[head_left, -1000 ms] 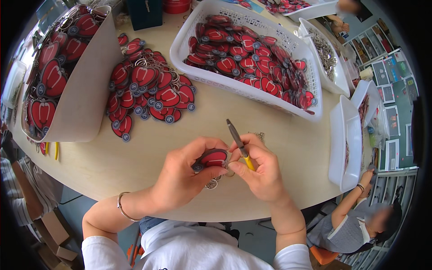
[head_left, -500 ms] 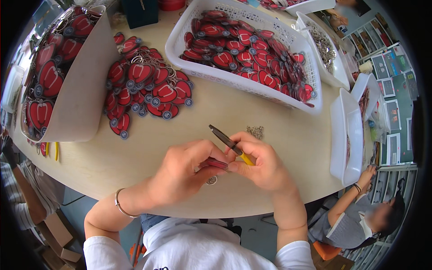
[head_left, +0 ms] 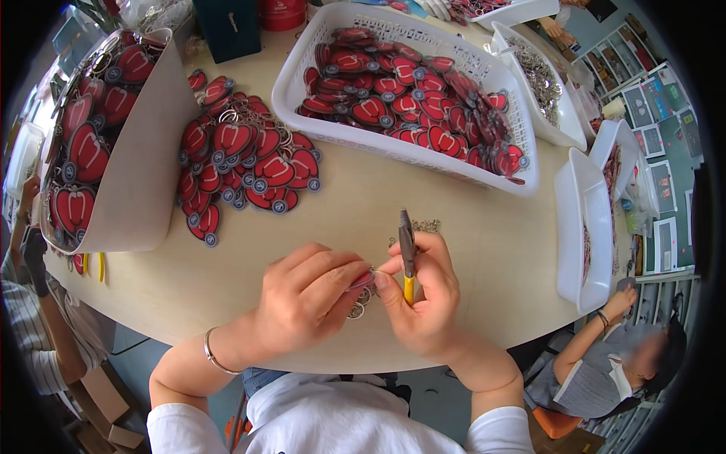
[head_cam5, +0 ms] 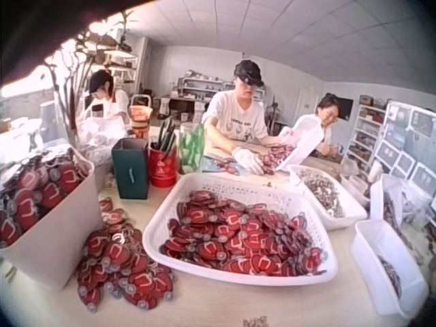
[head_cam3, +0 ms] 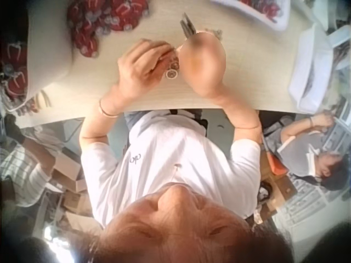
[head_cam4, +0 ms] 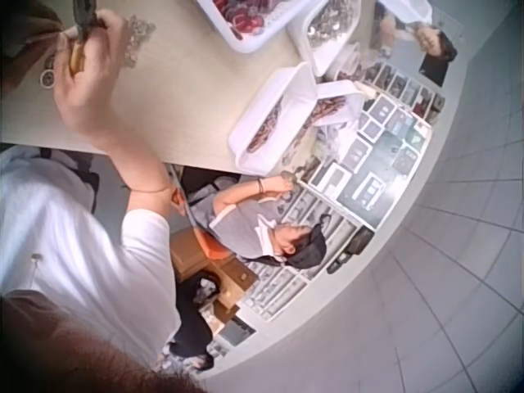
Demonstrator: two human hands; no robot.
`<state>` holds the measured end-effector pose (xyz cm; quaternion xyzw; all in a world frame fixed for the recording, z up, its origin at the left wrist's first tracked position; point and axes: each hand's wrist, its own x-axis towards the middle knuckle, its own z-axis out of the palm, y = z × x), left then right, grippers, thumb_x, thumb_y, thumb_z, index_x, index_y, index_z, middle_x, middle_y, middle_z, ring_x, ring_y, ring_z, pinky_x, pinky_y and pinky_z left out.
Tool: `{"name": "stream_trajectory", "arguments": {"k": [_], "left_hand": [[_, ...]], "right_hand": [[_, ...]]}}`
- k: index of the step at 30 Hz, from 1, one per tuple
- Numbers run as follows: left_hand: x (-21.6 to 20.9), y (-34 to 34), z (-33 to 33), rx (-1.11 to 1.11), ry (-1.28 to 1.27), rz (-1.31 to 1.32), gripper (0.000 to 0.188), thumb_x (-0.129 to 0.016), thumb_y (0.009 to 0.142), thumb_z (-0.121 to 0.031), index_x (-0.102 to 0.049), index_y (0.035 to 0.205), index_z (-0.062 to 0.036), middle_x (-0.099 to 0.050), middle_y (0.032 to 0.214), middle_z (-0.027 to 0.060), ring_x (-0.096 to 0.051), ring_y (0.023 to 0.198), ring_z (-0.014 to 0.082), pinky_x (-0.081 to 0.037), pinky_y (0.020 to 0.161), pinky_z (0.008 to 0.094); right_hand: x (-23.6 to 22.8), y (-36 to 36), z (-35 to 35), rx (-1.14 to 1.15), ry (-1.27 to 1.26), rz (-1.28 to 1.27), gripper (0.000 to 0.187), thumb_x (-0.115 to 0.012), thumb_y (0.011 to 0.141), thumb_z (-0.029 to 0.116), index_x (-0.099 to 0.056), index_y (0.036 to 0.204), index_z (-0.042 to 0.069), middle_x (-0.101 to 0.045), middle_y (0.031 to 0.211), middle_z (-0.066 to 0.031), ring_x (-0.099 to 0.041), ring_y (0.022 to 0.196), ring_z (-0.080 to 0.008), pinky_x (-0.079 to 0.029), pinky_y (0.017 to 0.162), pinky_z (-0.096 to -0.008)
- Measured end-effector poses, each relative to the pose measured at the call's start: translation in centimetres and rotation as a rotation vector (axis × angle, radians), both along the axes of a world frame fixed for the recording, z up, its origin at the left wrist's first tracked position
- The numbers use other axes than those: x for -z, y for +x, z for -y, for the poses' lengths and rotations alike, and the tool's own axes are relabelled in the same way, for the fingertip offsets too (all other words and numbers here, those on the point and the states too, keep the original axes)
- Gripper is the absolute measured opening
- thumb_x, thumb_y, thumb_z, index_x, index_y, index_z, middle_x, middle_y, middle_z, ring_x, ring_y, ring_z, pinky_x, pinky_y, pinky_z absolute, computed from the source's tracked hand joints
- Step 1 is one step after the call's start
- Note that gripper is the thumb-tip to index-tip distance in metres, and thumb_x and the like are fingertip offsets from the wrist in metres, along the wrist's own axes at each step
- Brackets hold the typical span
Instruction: The person uses pliers to attach metal split rings to red heart-shaped keychains. They pick up a keychain, open a split ring with pliers, attach it to the keychain, and close the ring. The finished keychains are placed into a white basket on the table.
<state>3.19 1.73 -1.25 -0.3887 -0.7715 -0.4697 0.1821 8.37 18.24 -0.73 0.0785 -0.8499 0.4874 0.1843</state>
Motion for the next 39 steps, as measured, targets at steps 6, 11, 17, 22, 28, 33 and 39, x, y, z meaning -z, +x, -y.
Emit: {"name": "stream_trajectory", "arguments": {"k": [6,11,17,22,28,33,39], "left_hand": [[-0.8,-0.5,0.8,-0.013,0.083,0.150,0.022,-0.073,0.065,0.009,-0.066,0.084,0.0009,-0.067,0.082,0.0093,-0.056,0.063,0.0180,-0.043,0.050,0.0262],[-0.9,-1.3,1.5,-0.086,0.140,0.142,0.021,-0.072,0.065,0.009,-0.066,0.083,0.0005,-0.066,0.079,0.0095,-0.056,0.063,0.0209,-0.044,0.054,0.0294],[-0.9,-1.6,1.8,-0.055,0.103,0.106,0.018,-0.072,0.068,0.009,-0.066,0.083,0.0006,-0.067,0.080,0.0091,-0.056,0.063,0.0176,-0.043,0.053,0.0256],[0.0,-1.1,1.3,0.032,0.118,0.150,0.020,-0.072,0.067,0.009,-0.066,0.084,-0.0006,-0.068,0.083,0.0092,-0.060,0.066,0.0208,-0.045,0.054,0.0279],[0.9,0.0,0.6,0.157,0.198,0.281,0.020,-0.072,0.066,0.008,-0.065,0.083,-0.0014,-0.069,0.087,0.0093,-0.062,0.066,0.0221,-0.048,0.056,0.0307],[0.9,0.4,0.4,0.246,0.287,0.340,0.019,-0.072,0.068,0.007,-0.066,0.084,-0.0016,-0.070,0.091,0.0098,-0.063,0.068,0.0216,-0.049,0.059,0.0304],[0.9,0.8,0.5,0.314,0.362,0.389,0.023,-0.072,0.067,0.008,-0.066,0.088,-0.0015,-0.070,0.091,0.0098,-0.063,0.070,0.0220,-0.049,0.060,0.0306]], "right_hand": [[-1.0,-1.1,-1.7,-0.086,0.076,0.139,0.015,-0.074,0.075,0.004,-0.063,0.084,0.000,-0.057,0.099,-0.0104,-0.056,0.083,-0.0269,-0.046,0.073,-0.0354],[-0.7,-1.2,-4.0,-0.217,0.580,0.295,0.021,-0.078,0.069,0.009,-0.063,0.083,0.001,-0.056,0.102,-0.0081,-0.051,0.099,-0.0267,-0.041,0.084,-0.0387],[-0.3,-1.0,-3.2,-0.265,0.685,0.345,0.019,-0.075,0.073,0.014,-0.062,0.082,0.003,-0.054,0.102,-0.0082,-0.048,0.104,-0.0262,-0.036,0.088,-0.0386],[-1.5,-1.4,-3.9,-0.175,0.391,0.329,0.018,-0.074,0.072,0.004,-0.059,0.079,-0.001,-0.054,0.103,-0.0099,-0.052,0.097,-0.0257,-0.041,0.085,-0.0365],[-3.3,-1.5,-4.0,-0.264,-0.163,0.396,0.018,-0.075,0.077,0.005,-0.059,0.080,-0.004,-0.052,0.103,-0.0083,-0.052,0.091,-0.0177,-0.044,0.081,-0.0306],[-3.3,-1.6,-4.0,-0.386,-0.338,0.349,0.028,-0.077,0.079,0.020,-0.060,0.080,-0.003,-0.050,0.104,-0.0079,-0.051,0.093,-0.0181,-0.043,0.082,-0.0314],[-3.4,-1.5,-3.0,-0.437,-0.404,0.386,0.033,-0.077,0.080,0.028,-0.061,0.079,-0.001,-0.050,0.104,-0.0085,-0.051,0.093,-0.0191,-0.043,0.083,-0.0323]]}}
